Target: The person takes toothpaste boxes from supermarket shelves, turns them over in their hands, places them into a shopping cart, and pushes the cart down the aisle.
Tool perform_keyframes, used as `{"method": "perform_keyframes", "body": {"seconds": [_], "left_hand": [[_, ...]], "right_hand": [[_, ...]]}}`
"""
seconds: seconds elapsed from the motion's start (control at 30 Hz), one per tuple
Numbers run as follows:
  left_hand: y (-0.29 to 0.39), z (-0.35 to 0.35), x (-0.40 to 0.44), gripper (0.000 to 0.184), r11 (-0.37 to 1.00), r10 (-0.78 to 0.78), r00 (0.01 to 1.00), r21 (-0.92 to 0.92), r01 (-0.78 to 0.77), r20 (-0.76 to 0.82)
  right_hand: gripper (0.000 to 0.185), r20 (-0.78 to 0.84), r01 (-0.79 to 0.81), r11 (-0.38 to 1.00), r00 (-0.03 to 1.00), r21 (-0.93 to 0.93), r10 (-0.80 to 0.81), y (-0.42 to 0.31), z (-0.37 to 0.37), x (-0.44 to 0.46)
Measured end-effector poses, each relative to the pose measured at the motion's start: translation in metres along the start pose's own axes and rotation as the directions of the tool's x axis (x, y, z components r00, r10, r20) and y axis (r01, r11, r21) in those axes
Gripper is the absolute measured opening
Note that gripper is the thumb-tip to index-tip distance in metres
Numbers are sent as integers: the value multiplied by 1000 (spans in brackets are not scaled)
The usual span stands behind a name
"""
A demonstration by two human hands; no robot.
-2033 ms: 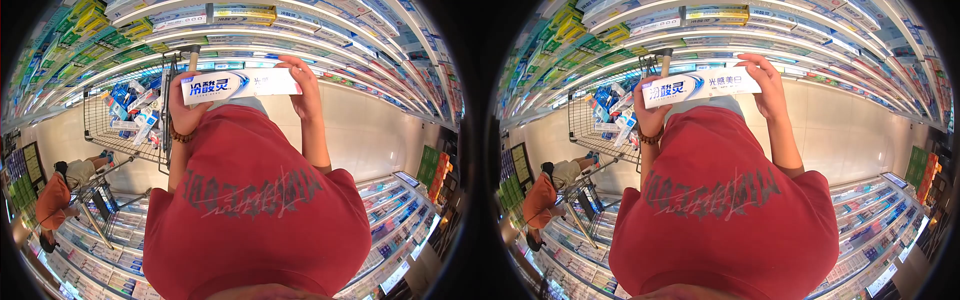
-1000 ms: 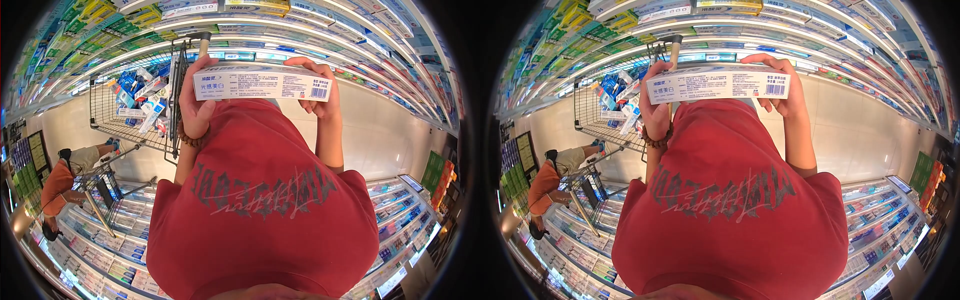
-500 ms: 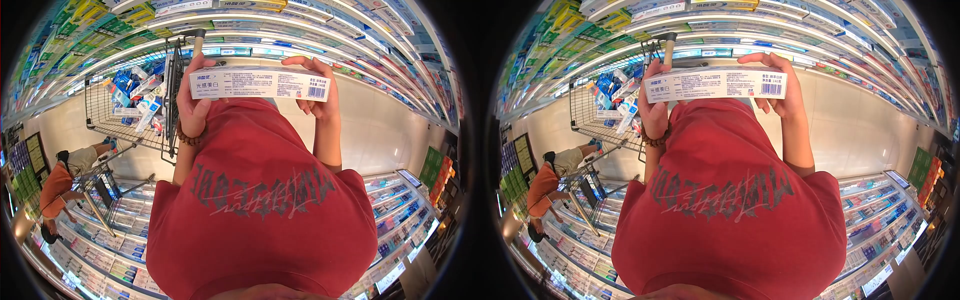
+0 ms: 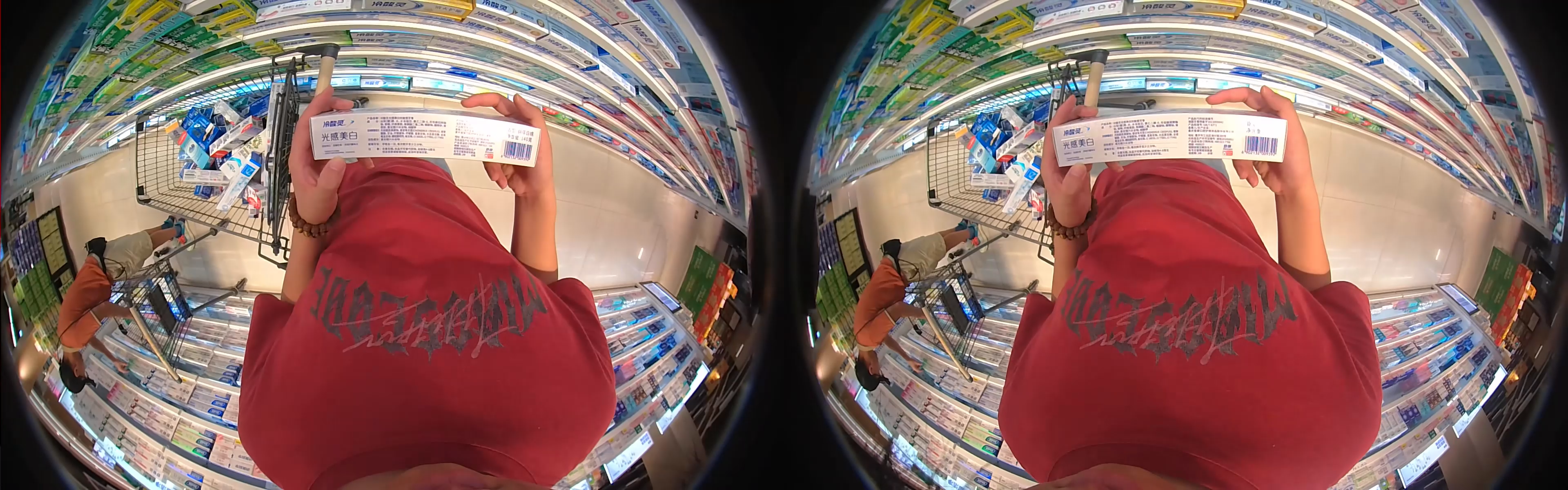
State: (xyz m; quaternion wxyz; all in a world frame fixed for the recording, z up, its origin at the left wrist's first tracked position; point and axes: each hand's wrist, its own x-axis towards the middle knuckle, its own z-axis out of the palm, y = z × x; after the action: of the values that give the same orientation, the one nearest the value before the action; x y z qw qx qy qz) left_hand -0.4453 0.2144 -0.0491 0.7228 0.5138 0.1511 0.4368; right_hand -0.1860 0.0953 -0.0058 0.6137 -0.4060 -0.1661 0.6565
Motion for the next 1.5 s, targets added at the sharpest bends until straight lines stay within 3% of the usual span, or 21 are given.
{"method": "perform_keyframes", "body": {"seconds": [0.37, 1.5], "left_hand": [[-3, -1, 1, 71, 1000, -17, 1000, 8, 17, -6], [-3, -6, 7, 71, 999, -32, 997, 35, 35, -74]], "right_hand": [[60, -129, 32, 995, 991, -91, -44, 2, 3, -1], [62, -188, 12, 994, 982, -112, -33, 3, -5, 16]]}}
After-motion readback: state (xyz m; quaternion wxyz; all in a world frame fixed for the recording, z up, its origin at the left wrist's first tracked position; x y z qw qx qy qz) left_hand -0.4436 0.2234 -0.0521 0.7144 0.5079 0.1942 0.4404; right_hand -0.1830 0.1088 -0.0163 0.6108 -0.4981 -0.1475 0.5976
